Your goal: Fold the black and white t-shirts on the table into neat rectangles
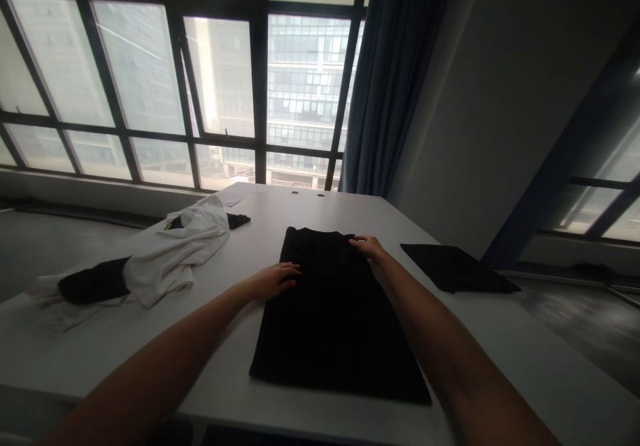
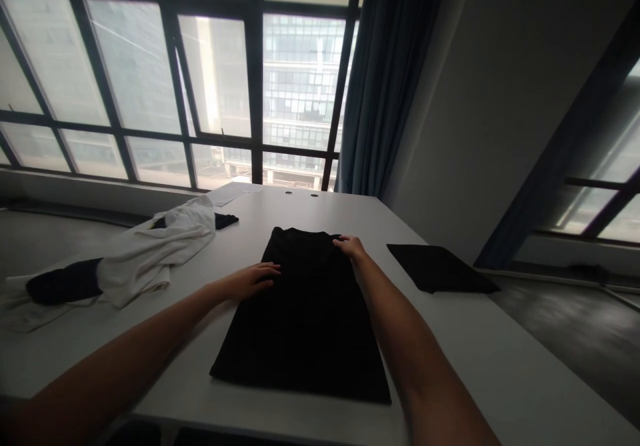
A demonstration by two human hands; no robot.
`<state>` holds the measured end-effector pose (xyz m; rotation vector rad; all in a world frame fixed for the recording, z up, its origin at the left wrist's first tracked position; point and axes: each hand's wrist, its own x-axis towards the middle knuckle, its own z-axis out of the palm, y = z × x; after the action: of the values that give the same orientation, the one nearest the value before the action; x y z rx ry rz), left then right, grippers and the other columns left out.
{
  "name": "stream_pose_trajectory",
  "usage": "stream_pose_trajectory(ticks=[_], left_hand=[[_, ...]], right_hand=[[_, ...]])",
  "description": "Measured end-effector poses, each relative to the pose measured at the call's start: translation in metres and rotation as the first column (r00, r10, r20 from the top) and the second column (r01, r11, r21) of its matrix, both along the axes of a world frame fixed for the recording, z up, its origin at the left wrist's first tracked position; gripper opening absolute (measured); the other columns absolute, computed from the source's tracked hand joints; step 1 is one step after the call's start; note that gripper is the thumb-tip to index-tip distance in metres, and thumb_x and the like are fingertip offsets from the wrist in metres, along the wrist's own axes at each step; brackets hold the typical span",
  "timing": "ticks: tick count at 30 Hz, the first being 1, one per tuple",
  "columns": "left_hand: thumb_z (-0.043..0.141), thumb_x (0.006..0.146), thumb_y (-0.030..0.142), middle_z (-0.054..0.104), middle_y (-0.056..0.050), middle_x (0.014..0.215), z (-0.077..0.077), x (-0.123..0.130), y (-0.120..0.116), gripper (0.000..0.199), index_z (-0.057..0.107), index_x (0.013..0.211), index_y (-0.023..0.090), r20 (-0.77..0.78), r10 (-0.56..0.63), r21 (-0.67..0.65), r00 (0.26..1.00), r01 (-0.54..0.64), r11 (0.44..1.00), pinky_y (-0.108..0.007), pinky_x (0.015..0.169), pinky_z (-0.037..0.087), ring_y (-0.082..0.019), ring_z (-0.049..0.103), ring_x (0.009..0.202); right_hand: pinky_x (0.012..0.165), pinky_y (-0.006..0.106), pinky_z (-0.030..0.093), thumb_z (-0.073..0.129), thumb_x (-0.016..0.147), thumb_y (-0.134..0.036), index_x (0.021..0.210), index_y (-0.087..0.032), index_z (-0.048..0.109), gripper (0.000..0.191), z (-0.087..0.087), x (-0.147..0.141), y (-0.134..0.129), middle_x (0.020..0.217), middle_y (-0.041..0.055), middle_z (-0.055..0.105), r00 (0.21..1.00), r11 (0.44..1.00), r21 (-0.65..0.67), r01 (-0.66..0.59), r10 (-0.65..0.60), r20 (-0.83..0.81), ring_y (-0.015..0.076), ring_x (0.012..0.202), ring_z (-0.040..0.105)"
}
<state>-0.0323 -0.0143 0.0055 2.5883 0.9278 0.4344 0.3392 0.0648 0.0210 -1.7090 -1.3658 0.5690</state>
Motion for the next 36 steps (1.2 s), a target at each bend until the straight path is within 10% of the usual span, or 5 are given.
stream_pose_trajectory(ticks=[6,13,19,24,36], left_hand=[[0.055,0.100,0.037,0.050,-0.008,0.156,0.003,0.001,-0.004,0.040,0.063,0.136,0.024,0.021,-0.008,-0.015,1.000,0.008,1.000,-0.048,0.123,0.031,-0.029,0.040,0.148],[0.054,0.100,0.037,0.049,-0.009,0.157,0.008,0.000,-0.007,0.039,0.062,0.136,0.022,0.001,-0.010,-0.021,1.000,0.010,1.000,-0.050,0.123,0.030,-0.029,0.039,0.148],[0.054,0.100,0.036,0.049,-0.009,0.157,0.008,0.002,-0.007,0.040,0.061,0.137,0.023,-0.019,0.003,-0.014,1.000,-0.003,1.000,-0.049,0.123,0.031,-0.029,0.039,0.149],[0.054,0.100,0.035,0.048,-0.009,0.157,0.007,0.002,-0.006,0.040,0.061,0.137,0.022,-0.026,-0.004,0.002,1.000,0.004,1.000,-0.048,0.124,0.030,-0.029,0.039,0.148],[0.053,0.100,0.038,0.049,-0.008,0.157,0.008,0.001,-0.008,0.040,0.061,0.137,0.023,-0.011,0.004,-0.013,1.000,-0.004,1.000,-0.048,0.124,0.030,-0.028,0.039,0.149]], right_hand=[[0.069,0.027,0.060,0.078,0.071,-0.016,0.099,-0.010,0.079,0.028,-0.005,0.005,0.009,0.082,0.0096,0.079,0.997,0.997,-0.030,0.069,-0.068,0.023,0.0214,0.077,0.075],[0.101,0.038,0.053,0.068,0.076,-0.018,0.114,-0.015,0.077,0.039,-0.011,0.014,-0.006,0.113,0.0111,0.077,0.969,0.999,0.043,0.022,-0.032,0.246,0.0272,0.110,0.071],[0.113,0.052,0.040,0.058,0.094,-0.032,0.128,-0.016,0.071,0.040,0.001,-0.017,-0.023,0.139,0.0222,0.061,0.725,0.999,0.035,-0.004,-0.022,0.689,0.0381,0.132,0.054],[0.125,0.048,0.019,0.045,0.100,-0.057,0.154,-0.020,0.045,0.066,-0.003,-0.056,-0.026,0.164,0.0135,0.037,0.577,0.927,-0.246,-0.285,0.370,0.728,0.0303,0.153,0.027],[0.127,0.047,0.007,0.019,0.104,-0.063,0.164,-0.013,0.020,0.078,-0.012,-0.043,-0.024,0.171,0.0123,0.011,0.678,0.913,-0.370,-0.172,0.382,0.628,0.0241,0.158,0.009]])
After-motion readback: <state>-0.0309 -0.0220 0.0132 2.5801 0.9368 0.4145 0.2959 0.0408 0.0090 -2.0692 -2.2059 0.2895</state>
